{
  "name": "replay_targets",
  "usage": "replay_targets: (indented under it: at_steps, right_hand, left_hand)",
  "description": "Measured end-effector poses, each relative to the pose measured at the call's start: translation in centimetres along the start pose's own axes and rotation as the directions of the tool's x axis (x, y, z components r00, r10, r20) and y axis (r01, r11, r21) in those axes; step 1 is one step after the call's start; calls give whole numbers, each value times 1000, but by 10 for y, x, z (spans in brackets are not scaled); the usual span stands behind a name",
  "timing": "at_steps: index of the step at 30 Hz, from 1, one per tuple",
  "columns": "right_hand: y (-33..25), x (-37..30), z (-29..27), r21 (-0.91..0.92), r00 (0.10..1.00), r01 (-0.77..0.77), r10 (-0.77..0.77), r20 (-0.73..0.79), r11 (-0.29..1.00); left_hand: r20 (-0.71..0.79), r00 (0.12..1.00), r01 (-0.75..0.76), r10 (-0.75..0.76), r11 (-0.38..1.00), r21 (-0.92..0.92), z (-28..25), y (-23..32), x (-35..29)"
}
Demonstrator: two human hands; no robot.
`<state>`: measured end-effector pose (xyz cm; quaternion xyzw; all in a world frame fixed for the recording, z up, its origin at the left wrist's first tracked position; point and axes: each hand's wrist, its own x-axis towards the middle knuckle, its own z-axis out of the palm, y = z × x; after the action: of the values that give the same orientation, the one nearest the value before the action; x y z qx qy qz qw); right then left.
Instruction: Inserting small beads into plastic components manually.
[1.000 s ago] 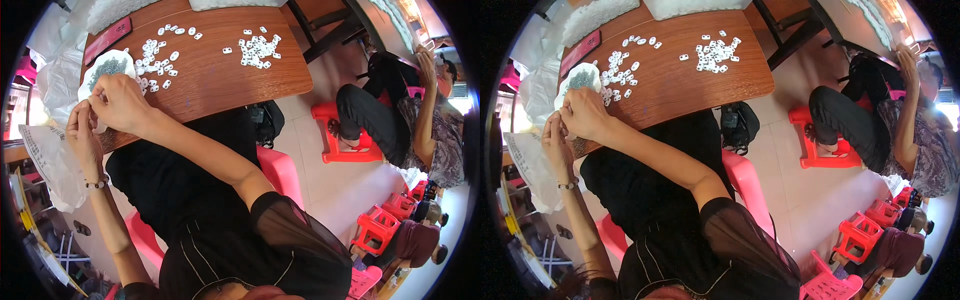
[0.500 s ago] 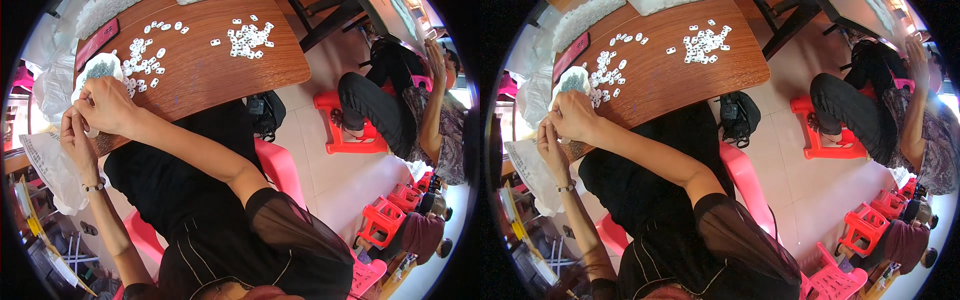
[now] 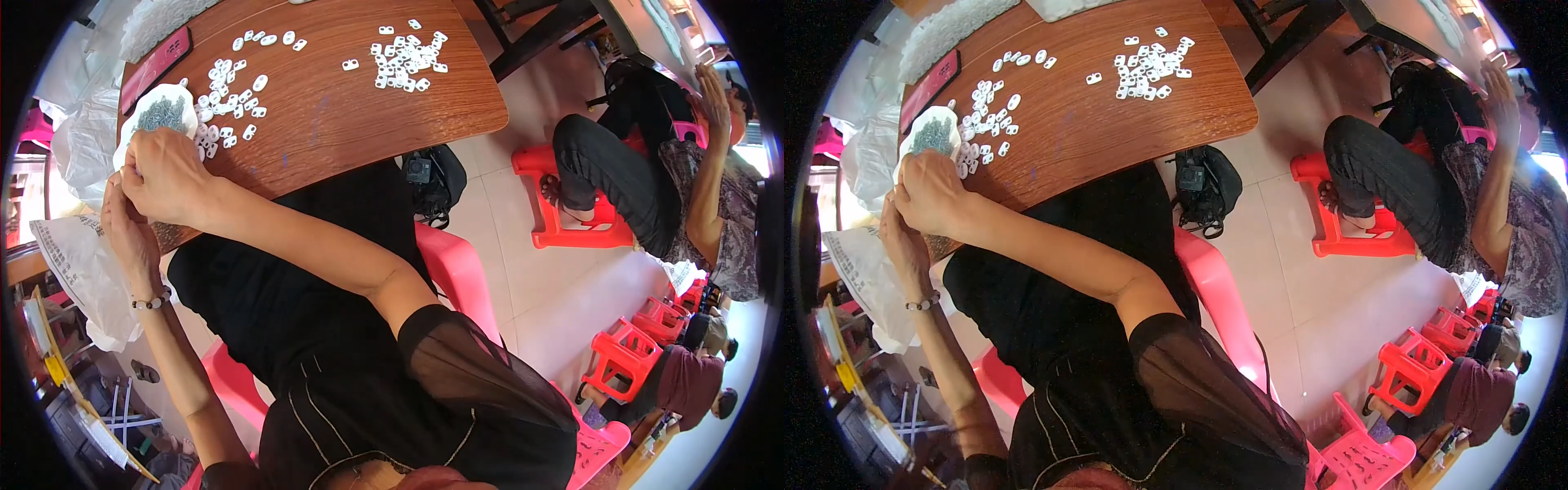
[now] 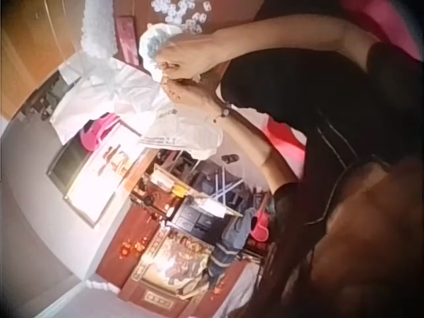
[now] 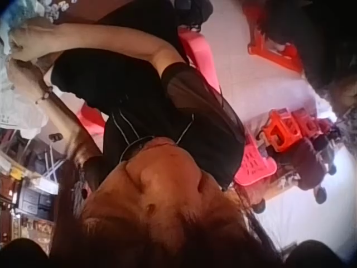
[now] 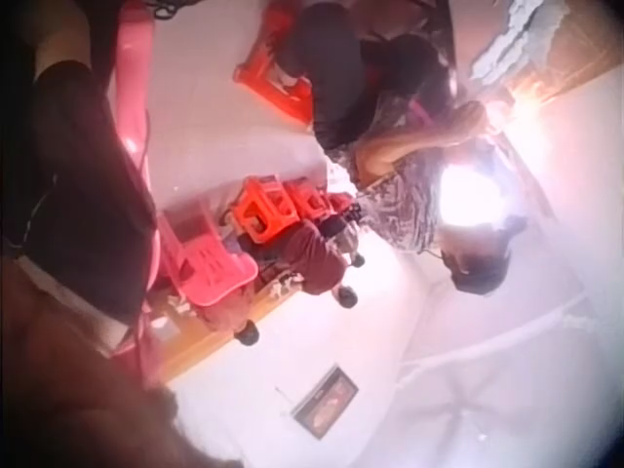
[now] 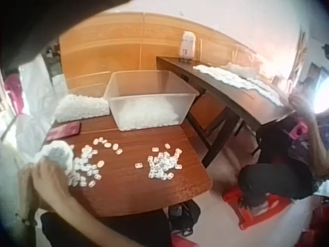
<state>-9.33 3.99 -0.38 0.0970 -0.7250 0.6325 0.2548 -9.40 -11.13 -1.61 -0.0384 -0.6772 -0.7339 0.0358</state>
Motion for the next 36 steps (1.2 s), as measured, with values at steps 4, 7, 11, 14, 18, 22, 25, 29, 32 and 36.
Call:
replay_targets:
  at_steps: [4,7,11,14,18,22,25,29,32,36]
  right_hand:
    - [1,1,6,-62,999,43,-44,-10,997]
    - [1,2,4,-45,999,35,-34,11,998]
    - [7,7,0,-22,998,68,-68,16,997]
    - [7,12,-7,67,998,30,-34,54,997]
    - [7,15,-13,73,989,18,-29,146,997]
    - [3,14,-15,37,979,-14,6,205,999]
    - [8,12,-8,-92,976,198,-188,106,976]
    - [2,10,-4,-75,962,260,-251,110,963]
    - [-2,11,-2,-68,965,255,-249,88,964]
    - [6,18,-2,-103,987,162,-159,35,981]
  left_hand:
    - [-44,987,147,-154,980,-134,-4,-5,10]
    - [-79,963,236,-258,947,-217,11,5,9]
    - [-93,945,284,-315,926,-249,18,14,9]
    - [0,947,313,-322,918,-242,3,15,7]
    - [135,951,305,-280,921,-241,-8,15,8]
    - [88,952,305,-293,934,-186,-10,21,9]
    - [193,916,390,-351,893,-224,-21,19,15]
    - [-97,883,402,-459,847,-348,3,19,15]
    - [-144,914,331,-378,904,-272,9,12,16]
    - [14,995,81,-95,907,414,-19,-2,33]
